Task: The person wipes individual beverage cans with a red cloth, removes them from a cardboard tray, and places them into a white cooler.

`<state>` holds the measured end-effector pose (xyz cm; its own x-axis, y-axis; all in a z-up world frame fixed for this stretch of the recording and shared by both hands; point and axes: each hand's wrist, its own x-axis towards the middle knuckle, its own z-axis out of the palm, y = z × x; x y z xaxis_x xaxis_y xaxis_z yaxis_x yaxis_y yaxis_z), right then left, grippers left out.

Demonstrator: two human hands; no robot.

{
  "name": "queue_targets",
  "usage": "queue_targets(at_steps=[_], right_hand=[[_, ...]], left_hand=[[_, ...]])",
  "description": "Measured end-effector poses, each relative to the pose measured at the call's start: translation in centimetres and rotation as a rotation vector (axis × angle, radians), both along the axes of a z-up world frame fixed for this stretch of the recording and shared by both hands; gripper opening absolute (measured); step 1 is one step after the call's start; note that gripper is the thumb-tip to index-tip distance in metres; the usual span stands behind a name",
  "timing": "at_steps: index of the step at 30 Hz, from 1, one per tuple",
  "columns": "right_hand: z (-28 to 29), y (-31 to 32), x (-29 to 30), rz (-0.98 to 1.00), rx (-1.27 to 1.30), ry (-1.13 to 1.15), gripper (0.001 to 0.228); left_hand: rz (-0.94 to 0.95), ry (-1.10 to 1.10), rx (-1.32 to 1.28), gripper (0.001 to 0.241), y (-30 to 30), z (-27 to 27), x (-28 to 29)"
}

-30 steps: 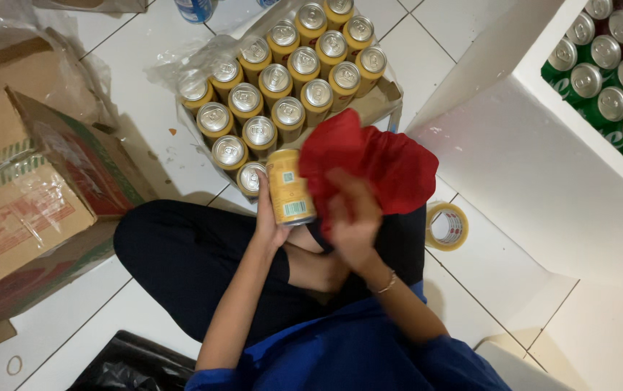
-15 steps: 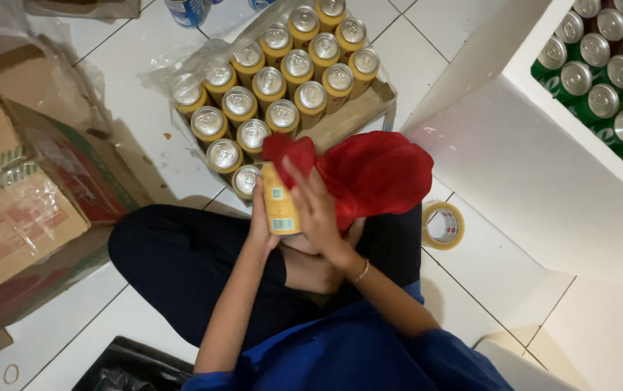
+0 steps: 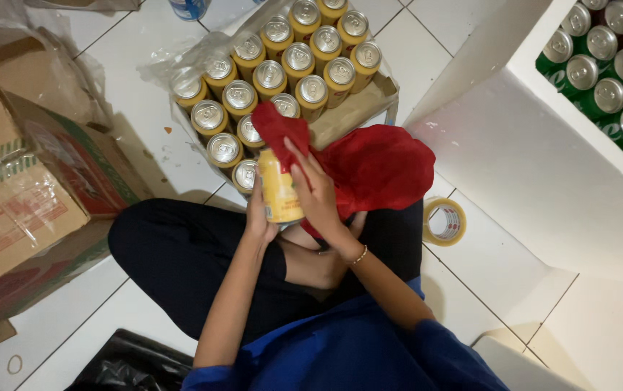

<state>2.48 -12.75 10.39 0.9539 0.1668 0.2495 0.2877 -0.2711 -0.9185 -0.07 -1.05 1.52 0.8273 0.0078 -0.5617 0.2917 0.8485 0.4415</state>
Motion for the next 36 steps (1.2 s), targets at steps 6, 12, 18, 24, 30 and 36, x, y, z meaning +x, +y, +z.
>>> queue_targets(at_steps=[6,12,18,24,30,36], right_hand=[[-2.3,-1.9,0.4,-0.245,0.163,0.281,0.034],[2.1,-3.6,-3.0,-0.300,-0.009,0.001,0.031],[-1.0,-0.7,-1.8,0.176,-0.401,-0.621,0.022],[2.2,-0.2,1.0,0.046,-0.052,-0.349,0.023],[-0.3,0.2,-5.1,0.063,-0.166,-0.218,0.040],[-5.5,-0.1,-5.8,0.112,-0.362,-0.413,0.035]], left_hand=[[0.050,0.066,-0.130,0.091,0.5,-0.6,0.5],[0.020,0.020,-0.027,0.093,0.7,-1.7,1.5],[-0.073,-0.150,0.057,0.064,0.7,-4.4,-0.9],[-0.025,-0.057,-0.165,0.079,-0.1,-3.4,-0.4],[0.034,0.047,-0.060,0.072,1.4,-1.9,0.2],[0.060,0.067,-0.049,0.055,1.4,-2.0,0.0]])
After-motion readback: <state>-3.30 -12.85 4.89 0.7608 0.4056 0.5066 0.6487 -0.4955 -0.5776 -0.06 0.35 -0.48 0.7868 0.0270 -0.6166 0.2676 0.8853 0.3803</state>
